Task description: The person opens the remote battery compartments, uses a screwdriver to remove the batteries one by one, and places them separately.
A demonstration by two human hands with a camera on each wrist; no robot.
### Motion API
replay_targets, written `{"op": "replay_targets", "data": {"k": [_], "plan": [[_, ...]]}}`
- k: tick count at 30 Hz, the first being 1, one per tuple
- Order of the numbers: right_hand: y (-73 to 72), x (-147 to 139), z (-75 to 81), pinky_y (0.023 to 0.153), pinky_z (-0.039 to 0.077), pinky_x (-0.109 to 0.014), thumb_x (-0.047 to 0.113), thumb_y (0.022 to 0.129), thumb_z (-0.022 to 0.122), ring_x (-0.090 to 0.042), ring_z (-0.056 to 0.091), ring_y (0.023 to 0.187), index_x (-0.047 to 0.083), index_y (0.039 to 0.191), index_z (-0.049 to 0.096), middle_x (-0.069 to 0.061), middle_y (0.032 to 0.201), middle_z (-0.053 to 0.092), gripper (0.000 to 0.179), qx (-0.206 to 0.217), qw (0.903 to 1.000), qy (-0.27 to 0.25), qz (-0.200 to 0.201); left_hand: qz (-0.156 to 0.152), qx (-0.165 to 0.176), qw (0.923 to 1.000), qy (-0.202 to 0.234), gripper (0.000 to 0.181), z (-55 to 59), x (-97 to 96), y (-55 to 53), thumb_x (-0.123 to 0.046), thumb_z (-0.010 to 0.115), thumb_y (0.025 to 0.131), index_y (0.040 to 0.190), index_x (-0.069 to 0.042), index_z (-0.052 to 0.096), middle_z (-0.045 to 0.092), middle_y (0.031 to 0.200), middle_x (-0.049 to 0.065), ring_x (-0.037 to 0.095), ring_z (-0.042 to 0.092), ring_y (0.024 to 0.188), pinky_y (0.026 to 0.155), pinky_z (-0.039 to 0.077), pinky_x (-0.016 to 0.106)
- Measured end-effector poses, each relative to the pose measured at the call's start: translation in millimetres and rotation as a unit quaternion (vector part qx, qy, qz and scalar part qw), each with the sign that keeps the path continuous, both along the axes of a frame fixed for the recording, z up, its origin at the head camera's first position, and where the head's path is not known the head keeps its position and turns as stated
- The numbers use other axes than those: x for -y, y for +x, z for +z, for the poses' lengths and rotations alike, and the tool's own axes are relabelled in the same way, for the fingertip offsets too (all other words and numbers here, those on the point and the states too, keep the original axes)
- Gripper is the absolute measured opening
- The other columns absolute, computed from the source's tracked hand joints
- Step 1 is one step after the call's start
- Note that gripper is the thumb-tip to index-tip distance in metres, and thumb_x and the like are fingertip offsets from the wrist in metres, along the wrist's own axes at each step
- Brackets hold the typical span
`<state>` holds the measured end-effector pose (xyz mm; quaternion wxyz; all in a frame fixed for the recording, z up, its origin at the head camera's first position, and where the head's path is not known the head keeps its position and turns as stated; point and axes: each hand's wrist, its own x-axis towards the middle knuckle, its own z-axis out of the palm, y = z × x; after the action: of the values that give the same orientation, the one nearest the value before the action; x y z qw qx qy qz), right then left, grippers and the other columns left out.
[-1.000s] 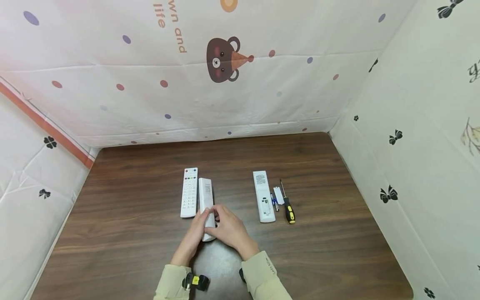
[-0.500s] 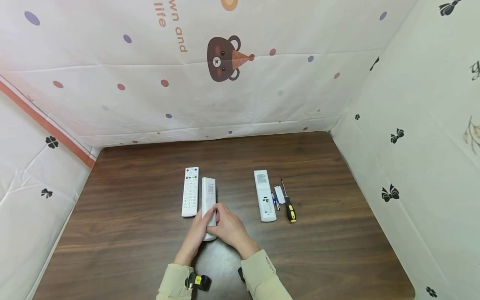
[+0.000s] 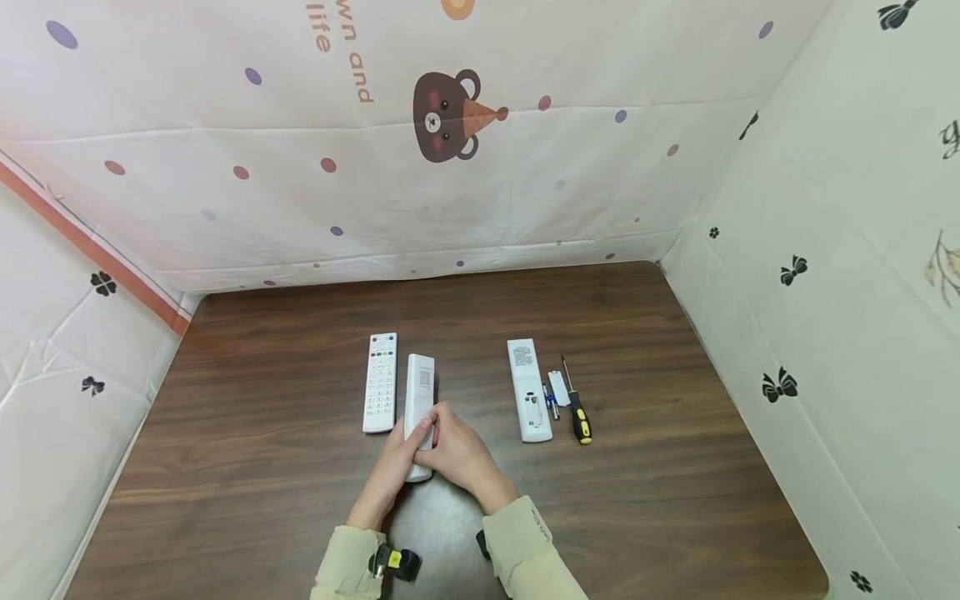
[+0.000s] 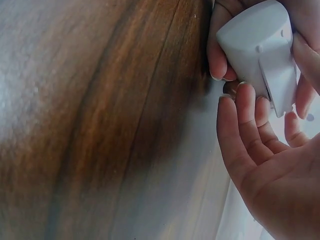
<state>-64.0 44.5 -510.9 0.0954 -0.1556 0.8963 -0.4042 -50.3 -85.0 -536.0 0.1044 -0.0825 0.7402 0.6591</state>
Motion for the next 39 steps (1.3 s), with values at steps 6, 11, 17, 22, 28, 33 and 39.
{"op": "replay_targets", "data": {"k": [6,11,17,22,28,33,39], "plan": [[-1.6,-4,-0.8,0.049,0.039,-0.021,0.022,0.073,0.069,-0.006,0.046,0.058,0.017,0.095,0.041,0.0,0.071,0.052,0.036,0.006,0.9996,-0.028,0.003,-0.002,0.009,0.9999,0.005,0.055,-1.0,0.5,-1.8,-0.043,0.052,0.087,0.125,-0.004,0.041,0.052,0.115,0.011,0.021,0.049,0.1,0.085,0.039,0.036],[-2.5,-6,0.3,0.051,0.041,-0.021,0.019,0.076,0.067,-0.005,0.048,0.059,0.017,0.096,0.043,-0.001,0.074,0.055,0.032,0.003,0.9992,-0.039,0.003,0.004,-0.001,0.9999,-0.013,0.062,-1.2,-0.7,-1.1,-0.051,0.051,0.085,0.126,-0.006,0.04,0.052,0.116,0.01,0.019,0.05,0.101,0.086,0.039,0.035],[-0.7,-4,2.8,0.053,0.044,-0.021,0.023,0.08,0.064,-0.003,0.052,0.06,0.016,0.101,0.046,0.004,0.077,0.056,0.029,0.008,0.9985,-0.05,-0.022,0.014,-0.014,0.9997,-0.014,0.06,-3.0,-1.7,0.3,-0.051,0.042,0.089,0.13,-0.007,0.036,0.049,0.121,0.013,0.022,0.048,0.104,0.088,0.038,0.038],[-1.6,-3,5.3,0.052,0.045,-0.021,0.02,0.081,0.061,-0.005,0.054,0.063,0.013,0.103,0.044,0.004,0.08,0.055,0.029,0.017,0.9967,-0.065,-0.045,0.011,-0.001,0.9999,0.007,0.059,-1.1,0.0,0.6,-0.049,0.038,0.091,0.134,-0.01,0.032,0.047,0.124,0.013,0.021,0.048,0.103,0.084,0.04,0.035],[-3.2,-4,6.7,0.053,0.045,-0.022,0.021,0.083,0.06,-0.005,0.054,0.063,0.014,0.103,0.044,0.005,0.081,0.054,0.027,0.016,0.9958,-0.062,-0.065,0.006,0.017,0.9982,0.057,0.052,17.4,0.8,3.2,-0.038,0.037,0.095,0.135,-0.005,0.028,0.048,0.118,0.018,0.024,0.054,0.092,0.071,0.049,0.037],[-4.6,-7,3.3,0.055,0.044,-0.021,0.018,0.082,0.061,-0.004,0.053,0.064,0.013,0.102,0.044,0.005,0.081,0.053,0.026,0.01,0.9954,-0.054,-0.078,0.007,0.048,0.9963,0.071,0.05,29.5,0.0,5.0,-0.035,0.034,0.097,0.135,-0.005,0.026,0.052,0.106,0.019,0.025,0.057,0.079,0.061,0.052,0.039],[-9.7,-13,1.7,0.053,0.043,-0.021,0.021,0.08,0.062,-0.004,0.051,0.061,0.015,0.1,0.045,0.006,0.078,0.052,0.026,-0.002,0.9944,-0.029,-0.102,0.007,0.053,0.9966,0.063,0.052,30.4,0.3,5.7,-0.037,0.035,0.096,0.136,-0.006,0.025,0.051,0.109,0.024,0.031,0.056,0.084,0.061,0.052,0.038]]}}
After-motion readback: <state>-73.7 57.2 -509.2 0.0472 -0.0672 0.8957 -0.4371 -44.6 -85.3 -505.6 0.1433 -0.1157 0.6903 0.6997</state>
